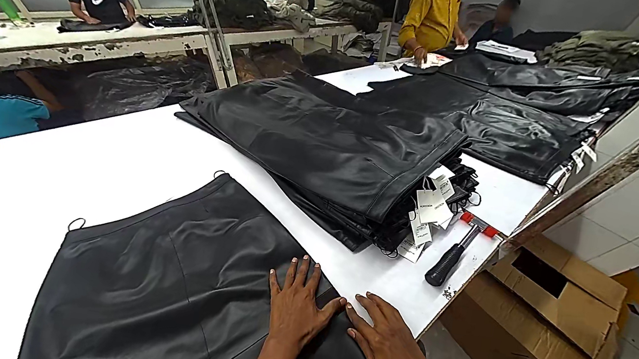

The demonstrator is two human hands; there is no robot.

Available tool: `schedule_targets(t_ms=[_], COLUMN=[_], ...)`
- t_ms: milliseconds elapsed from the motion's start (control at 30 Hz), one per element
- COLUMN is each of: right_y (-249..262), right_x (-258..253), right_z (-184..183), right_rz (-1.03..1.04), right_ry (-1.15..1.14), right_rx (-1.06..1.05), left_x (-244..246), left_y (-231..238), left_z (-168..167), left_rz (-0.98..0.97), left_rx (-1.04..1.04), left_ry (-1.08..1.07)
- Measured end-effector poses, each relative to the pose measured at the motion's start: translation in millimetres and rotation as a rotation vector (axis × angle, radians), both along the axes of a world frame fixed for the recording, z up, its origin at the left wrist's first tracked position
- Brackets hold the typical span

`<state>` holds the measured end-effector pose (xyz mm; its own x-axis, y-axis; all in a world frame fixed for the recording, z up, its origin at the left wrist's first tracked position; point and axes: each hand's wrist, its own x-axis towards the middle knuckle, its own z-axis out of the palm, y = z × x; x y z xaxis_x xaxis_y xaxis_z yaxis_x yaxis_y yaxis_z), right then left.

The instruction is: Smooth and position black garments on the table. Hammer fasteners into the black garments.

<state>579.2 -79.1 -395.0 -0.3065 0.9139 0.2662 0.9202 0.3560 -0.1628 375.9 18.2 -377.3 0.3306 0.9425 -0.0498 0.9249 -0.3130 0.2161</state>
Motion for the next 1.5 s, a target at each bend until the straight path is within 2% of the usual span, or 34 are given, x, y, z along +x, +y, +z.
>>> schedule_targets(t_ms=[100,200,267,333,367,400,500,567,633,667,767,800,833,900,1000,1067,1133,1200,1267,1333,1367,1433,1500], right_y=[-3,2,10,29,40,50,75,85,87,82,50,36,21,-6,-42,-56,-60,-59,-56,-50,-47,-42,-37], right_x=[3,14,30,54,69,85,122,140,154,158,145,138,131,116,83,64,45,23,3,-6,-5,2,6], right_z=[0,14,24,31,36,41,49,48,45,43,59,67,71,72,71,66,66,72,79,68,57,41,47], right_rz=[0.02,0.046,-0.125,-0.407,-0.537,-0.654,-0.942,-1.029,-1.032,-1.004,-0.841,-0.816,-0.807,-0.78,-0.629,-0.465,-0.319,-0.222,-0.181,-0.188,-0.198,-0.224,-0.225], right_ry=[0.03,0.212,0.34,0.278,0.229,0.199,0.243,0.349,0.589,0.784,1.624,1.799,1.856,1.724,1.229,0.879,0.626,0.521,0.507,0.425,0.347,0.198,0.214], right_rx=[-0.066,-0.21,-0.074,0.242,0.329,0.323,0.027,-0.174,-0.24,-0.235,-0.308,-0.392,-0.464,-0.602,-0.707,-0.573,-0.325,-0.09,0.016,0.086,0.079,-0.068,-0.099], left_x=[6,3,2,1,1,0,-1,-1,-1,-1,-2,-1,-1,0,0,1,1,1,1,1,1,2,4], left_y=[-2,-4,-4,-3,-3,-4,-3,-3,-3,-4,-4,-4,-5,-4,-5,-4,-3,-3,-2,-1,0,-1,0], left_z=[1,-7,-13,-19,-21,-22,-24,-24,-24,-24,-22,-20,-17,-10,-5,-4,-4,-1,1,1,2,4,7], left_rz=[0.033,0.04,0.031,0.021,0.018,0.016,0.018,0.013,0.012,0.013,0.024,0.028,0.033,0.039,0.04,0.042,0.05,0.055,0.058,0.067,0.07,0.072,0.073], left_rx=[-0.019,0.063,0.159,0.239,0.256,0.263,0.281,0.288,0.295,0.296,0.245,0.221,0.182,0.103,0.024,0.009,-0.007,-0.041,-0.046,-0.057,-0.068,-0.089,-0.113], left_ry=[0.02,-0.01,-0.052,-0.081,-0.084,-0.087,-0.091,-0.086,-0.084,-0.086,-0.071,-0.06,-0.043,-0.023,-0.008,-0.005,-0.009,-0.006,-0.014,-0.017,-0.016,-0.011,-0.011])
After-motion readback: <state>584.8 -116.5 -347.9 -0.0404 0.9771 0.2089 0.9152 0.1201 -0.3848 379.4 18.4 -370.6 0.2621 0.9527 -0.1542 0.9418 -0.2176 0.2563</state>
